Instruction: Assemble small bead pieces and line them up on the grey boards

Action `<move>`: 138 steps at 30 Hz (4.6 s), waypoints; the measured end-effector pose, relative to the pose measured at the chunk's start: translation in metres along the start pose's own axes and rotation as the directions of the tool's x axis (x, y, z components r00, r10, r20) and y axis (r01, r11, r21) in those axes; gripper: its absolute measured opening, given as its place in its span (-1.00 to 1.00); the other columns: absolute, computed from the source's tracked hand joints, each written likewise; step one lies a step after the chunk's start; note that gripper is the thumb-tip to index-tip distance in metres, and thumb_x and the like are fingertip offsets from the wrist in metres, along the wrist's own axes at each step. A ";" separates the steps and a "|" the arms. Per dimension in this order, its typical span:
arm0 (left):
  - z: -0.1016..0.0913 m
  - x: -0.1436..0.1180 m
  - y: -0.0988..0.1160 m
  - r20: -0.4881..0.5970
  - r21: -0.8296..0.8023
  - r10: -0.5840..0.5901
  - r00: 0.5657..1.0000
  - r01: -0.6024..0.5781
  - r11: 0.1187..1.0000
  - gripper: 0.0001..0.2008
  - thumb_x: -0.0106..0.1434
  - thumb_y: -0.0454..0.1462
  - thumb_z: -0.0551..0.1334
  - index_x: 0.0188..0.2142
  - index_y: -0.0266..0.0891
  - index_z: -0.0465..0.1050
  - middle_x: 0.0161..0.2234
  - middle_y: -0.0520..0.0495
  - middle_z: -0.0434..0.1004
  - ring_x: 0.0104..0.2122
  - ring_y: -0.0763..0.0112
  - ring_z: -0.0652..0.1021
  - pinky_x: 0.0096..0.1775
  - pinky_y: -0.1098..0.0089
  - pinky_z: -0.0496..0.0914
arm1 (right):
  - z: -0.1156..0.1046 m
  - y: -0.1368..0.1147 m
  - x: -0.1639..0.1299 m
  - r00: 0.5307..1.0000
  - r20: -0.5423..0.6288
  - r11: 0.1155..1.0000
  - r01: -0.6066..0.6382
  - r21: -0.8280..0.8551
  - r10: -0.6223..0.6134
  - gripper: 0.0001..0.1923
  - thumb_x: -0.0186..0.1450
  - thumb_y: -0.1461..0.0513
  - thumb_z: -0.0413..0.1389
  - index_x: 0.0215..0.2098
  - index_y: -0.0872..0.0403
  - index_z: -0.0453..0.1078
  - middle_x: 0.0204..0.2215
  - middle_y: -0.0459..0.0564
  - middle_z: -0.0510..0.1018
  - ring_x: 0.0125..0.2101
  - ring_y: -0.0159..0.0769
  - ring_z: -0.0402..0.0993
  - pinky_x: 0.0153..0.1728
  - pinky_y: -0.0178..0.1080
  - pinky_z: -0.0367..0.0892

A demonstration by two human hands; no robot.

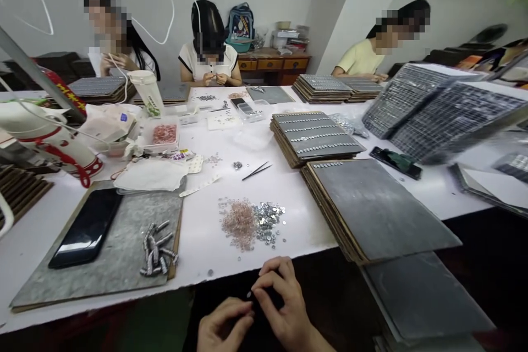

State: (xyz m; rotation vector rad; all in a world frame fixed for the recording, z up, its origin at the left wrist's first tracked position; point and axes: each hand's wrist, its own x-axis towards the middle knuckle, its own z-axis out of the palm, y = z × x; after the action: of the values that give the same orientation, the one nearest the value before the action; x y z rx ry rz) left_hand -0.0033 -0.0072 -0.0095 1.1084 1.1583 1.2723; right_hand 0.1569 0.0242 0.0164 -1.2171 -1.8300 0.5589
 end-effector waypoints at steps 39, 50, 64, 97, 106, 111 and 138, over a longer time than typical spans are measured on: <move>0.010 0.009 0.014 -0.001 -0.377 -0.494 0.869 0.457 0.805 -0.83 0.05 -0.23 0.43 -0.37 -0.28 0.62 -0.47 -0.06 0.59 -0.43 0.43 0.53 -0.26 0.44 0.39 | 0.008 0.013 -0.014 0.999 0.007 0.995 0.037 -0.089 -0.037 -0.88 0.22 0.34 0.13 -0.35 -0.03 0.44 -0.36 -0.05 0.41 -0.27 -0.28 0.31 -0.24 -0.16 0.23; 0.006 0.008 0.006 -0.063 -0.264 -0.486 0.872 0.455 0.851 -0.77 0.07 -0.17 0.42 -0.30 -0.26 0.63 -0.40 -0.12 0.64 -0.34 0.33 0.58 -0.20 0.39 0.45 | -0.012 0.045 -0.005 0.976 -0.216 0.887 -0.084 -0.455 -0.018 -0.75 0.27 0.16 0.17 -0.07 -0.11 0.47 -0.23 -0.03 0.48 -0.20 -0.20 0.32 -0.13 -0.09 0.09; 0.008 0.007 0.005 -0.066 -0.091 -0.364 0.929 0.357 0.929 -0.80 0.08 -0.19 0.41 -0.30 -0.24 0.63 -0.37 -0.12 0.65 -0.33 0.26 0.63 -0.22 0.36 0.51 | -0.016 0.031 -0.010 0.992 -0.125 0.994 -0.045 -0.100 0.032 -0.89 0.23 0.33 0.17 -0.32 -0.03 0.43 -0.46 -0.14 0.58 -0.44 -0.35 0.46 -0.29 -0.20 0.26; 0.006 0.008 0.017 0.072 0.259 0.256 0.964 -0.266 0.928 -0.70 0.26 -0.47 0.21 -0.07 -0.14 0.51 -0.28 -0.03 0.63 -0.27 0.37 0.61 -0.21 0.39 0.51 | -0.022 -0.005 0.012 0.966 0.216 0.972 -0.179 0.153 0.144 -0.96 0.23 0.28 0.19 -0.39 0.02 0.47 -0.49 -0.11 0.43 -0.49 -0.44 0.36 -0.49 -0.38 0.30; -0.015 0.031 0.015 0.134 0.530 0.661 0.739 -0.617 0.582 -0.69 0.15 -0.60 0.25 -0.19 -0.28 0.53 -0.31 -0.09 0.57 -0.26 0.31 0.54 -0.20 0.28 0.42 | -0.204 0.066 0.123 0.961 -0.219 0.839 -0.259 -0.478 0.171 -0.89 0.24 0.18 0.14 -0.42 0.03 0.41 -0.50 -0.11 0.49 -0.48 -0.38 0.39 -0.39 -0.31 0.28; -0.015 0.044 0.016 0.125 0.615 0.741 0.660 -0.637 0.464 -0.72 0.12 -0.60 0.28 -0.24 -0.29 0.55 -0.36 -0.07 0.58 -0.32 0.34 0.54 -0.23 0.30 0.41 | -0.264 0.144 0.172 0.819 -0.381 0.670 -0.572 -0.474 0.429 -0.87 0.28 0.24 0.07 -0.38 0.12 0.42 -0.48 -0.07 0.53 -0.46 -0.36 0.44 -0.31 -0.27 0.31; -0.016 0.060 0.007 0.280 0.812 0.671 0.687 -0.542 0.216 -0.75 0.22 -0.37 0.28 -0.11 -0.14 0.55 -0.14 -0.05 0.65 0.05 0.09 0.50 0.11 0.12 0.22 | -0.250 0.204 0.177 0.813 -0.359 0.739 -0.573 -0.353 0.458 -0.47 0.20 -0.10 -0.01 -0.29 0.16 0.53 -0.41 0.04 0.60 -0.43 -0.29 0.42 -0.37 -0.27 0.26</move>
State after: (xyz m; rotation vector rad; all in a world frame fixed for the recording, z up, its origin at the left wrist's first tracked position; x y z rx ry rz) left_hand -0.0217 0.0524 -0.0054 2.5108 1.5997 1.3376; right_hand 0.4427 0.2492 0.0722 -2.0567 -1.4224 0.2544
